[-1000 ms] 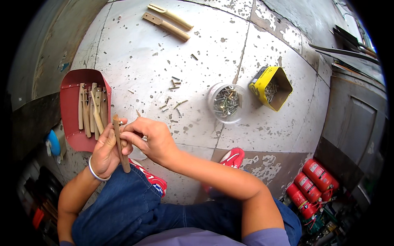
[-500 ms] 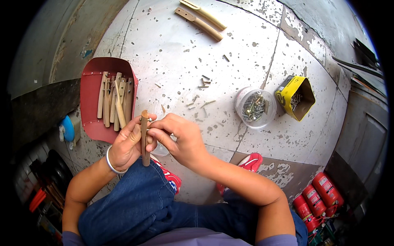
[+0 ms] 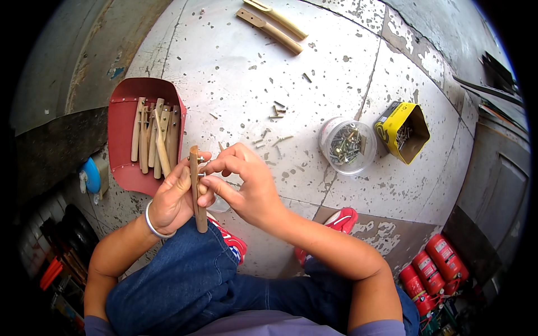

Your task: The person sits on the floor and repeatedly picks up small wooden handles, inserts metal pins into pre-drilled holes, and places the assembled pieces into a red tray. The person also reaches into a yellow container to retrieve additional pins as needed.

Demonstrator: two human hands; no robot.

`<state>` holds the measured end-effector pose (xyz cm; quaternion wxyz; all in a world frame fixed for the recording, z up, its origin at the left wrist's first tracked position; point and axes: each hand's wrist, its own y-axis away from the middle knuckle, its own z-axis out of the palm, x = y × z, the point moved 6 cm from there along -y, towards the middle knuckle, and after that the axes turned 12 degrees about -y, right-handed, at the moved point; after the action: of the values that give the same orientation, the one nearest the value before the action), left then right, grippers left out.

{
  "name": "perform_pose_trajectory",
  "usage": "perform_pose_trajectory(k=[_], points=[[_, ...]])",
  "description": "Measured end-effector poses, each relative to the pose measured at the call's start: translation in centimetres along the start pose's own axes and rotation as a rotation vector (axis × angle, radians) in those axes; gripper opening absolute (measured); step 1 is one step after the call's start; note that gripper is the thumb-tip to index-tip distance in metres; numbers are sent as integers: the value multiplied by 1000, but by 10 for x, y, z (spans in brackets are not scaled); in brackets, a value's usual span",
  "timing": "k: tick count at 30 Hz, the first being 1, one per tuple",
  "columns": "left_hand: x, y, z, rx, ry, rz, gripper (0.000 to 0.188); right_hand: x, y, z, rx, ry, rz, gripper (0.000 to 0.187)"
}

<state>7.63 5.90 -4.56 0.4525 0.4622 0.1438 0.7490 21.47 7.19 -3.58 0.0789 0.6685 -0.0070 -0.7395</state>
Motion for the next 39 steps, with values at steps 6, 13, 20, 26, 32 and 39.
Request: perform_pose_trajectory(k=[6,13,20,26,32,39], points=[[2,-1,2,-39,-47,24,43,-6,4,-1,73,158,-200,18],[1,-2,2,-57,-13,17,43,-5,2,-2,87,128,-227,18],[5,0,5,0,-76,7,43,2,3,0,48,-24,-34,12],[5,-2,2,-7,-82,3,42,4,1,1,-10,-71,32,11],[3,-3,1,-22,-37,2,41,17,4,2,5,-179,101,12],[31,-10,-22,107,44,158,40,62,-11,-50,295,-30,235,11]])
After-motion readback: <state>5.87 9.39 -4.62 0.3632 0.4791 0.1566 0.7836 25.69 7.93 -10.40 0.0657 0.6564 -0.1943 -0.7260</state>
